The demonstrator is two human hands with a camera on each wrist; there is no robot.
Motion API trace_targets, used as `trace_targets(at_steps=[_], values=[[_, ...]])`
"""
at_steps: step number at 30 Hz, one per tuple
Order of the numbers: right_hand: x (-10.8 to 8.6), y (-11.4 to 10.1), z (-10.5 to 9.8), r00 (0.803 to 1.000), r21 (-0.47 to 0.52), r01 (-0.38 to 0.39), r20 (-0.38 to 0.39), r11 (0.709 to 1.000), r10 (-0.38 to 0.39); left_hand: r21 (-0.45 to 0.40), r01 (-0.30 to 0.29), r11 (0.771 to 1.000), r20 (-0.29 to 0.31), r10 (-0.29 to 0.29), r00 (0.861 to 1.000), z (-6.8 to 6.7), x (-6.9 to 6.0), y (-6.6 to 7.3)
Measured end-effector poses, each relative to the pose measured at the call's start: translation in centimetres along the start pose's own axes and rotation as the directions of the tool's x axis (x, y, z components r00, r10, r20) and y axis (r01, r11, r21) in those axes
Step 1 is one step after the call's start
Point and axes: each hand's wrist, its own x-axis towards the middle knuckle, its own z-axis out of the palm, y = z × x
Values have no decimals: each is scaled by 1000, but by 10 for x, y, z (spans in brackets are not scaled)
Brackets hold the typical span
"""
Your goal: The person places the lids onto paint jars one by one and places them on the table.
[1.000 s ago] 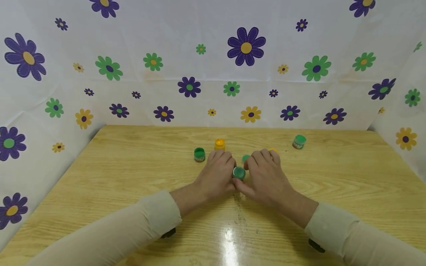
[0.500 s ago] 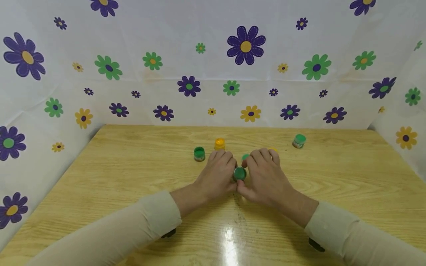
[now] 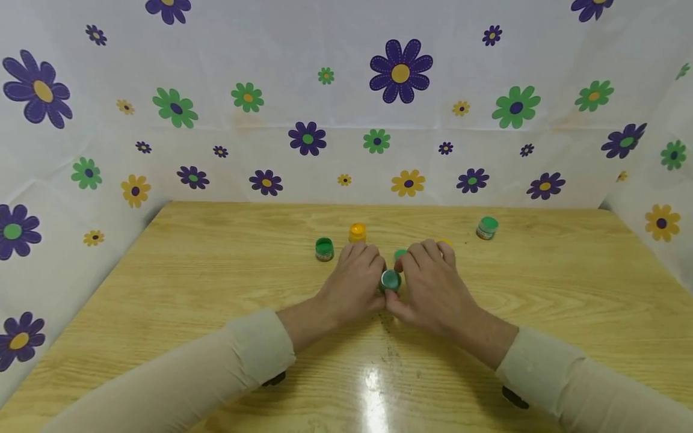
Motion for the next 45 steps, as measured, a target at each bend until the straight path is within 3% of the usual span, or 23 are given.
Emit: trace_targets(at_steps=[28, 37, 45], values=[[2, -1, -3, 994, -30, -65, 84, 997, 68, 42, -19, 999, -1, 20, 1000, 0, 0, -2], [3, 1, 1, 1000, 58, -28, 14, 998, 27, 35, -10, 999, -9, 10, 1000, -1, 0, -3], [1, 0, 0, 1000, 56, -16, 22, 998, 15, 35, -24, 999, -34, 25, 999, 0, 0, -2]])
